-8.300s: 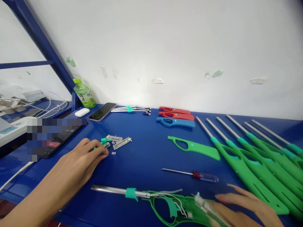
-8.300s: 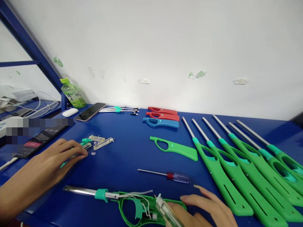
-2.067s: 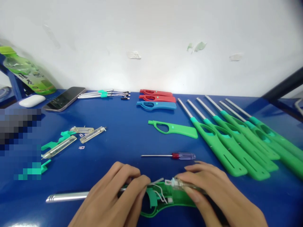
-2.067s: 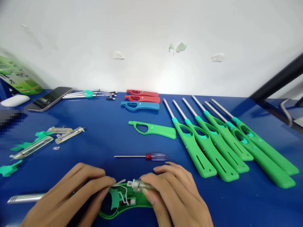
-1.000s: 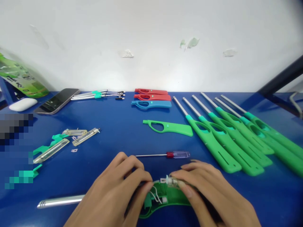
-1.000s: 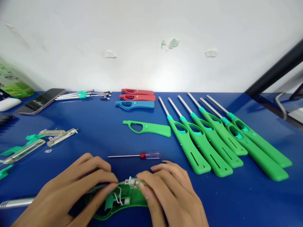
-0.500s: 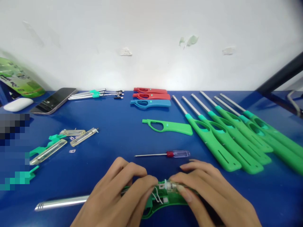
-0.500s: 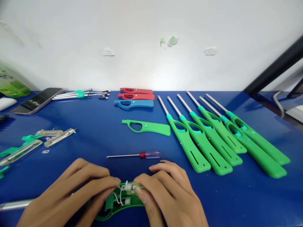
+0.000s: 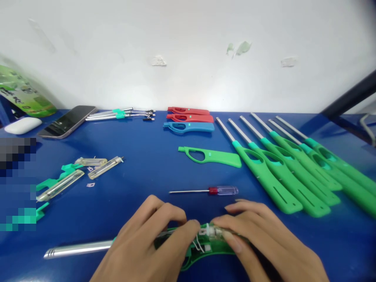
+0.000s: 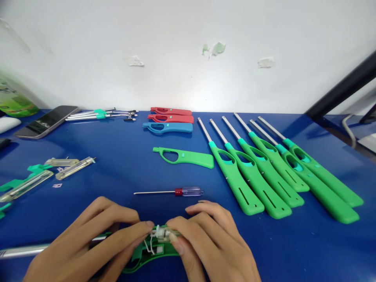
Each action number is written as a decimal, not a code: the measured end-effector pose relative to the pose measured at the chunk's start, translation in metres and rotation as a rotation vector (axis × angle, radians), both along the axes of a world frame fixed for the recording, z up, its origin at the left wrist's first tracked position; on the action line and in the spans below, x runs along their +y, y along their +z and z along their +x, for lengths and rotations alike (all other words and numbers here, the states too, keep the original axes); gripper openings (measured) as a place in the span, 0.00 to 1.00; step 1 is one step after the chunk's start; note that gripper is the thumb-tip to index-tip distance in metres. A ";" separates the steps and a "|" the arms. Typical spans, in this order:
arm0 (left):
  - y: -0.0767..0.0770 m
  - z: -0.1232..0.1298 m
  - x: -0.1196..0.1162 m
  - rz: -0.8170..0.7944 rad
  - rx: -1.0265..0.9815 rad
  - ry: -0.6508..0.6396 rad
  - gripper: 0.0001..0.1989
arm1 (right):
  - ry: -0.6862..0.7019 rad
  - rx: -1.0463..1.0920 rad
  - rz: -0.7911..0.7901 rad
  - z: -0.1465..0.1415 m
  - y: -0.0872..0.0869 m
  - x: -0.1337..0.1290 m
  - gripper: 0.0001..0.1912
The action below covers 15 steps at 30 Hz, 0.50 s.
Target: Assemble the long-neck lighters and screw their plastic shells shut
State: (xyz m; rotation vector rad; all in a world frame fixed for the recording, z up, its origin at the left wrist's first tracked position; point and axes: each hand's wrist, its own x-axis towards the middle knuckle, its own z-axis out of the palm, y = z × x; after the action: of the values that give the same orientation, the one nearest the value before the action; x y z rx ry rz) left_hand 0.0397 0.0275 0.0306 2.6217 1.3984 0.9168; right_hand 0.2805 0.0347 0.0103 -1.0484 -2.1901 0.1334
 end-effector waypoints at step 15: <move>-0.006 0.007 0.010 0.143 0.002 -0.009 0.08 | -0.008 0.019 -0.030 -0.002 0.001 0.000 0.09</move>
State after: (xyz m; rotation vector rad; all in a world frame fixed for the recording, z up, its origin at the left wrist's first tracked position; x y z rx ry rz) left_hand 0.0469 0.0375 0.0247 2.7286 1.3686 1.0510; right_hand 0.2787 0.0352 0.0109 -1.0685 -2.1730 0.1718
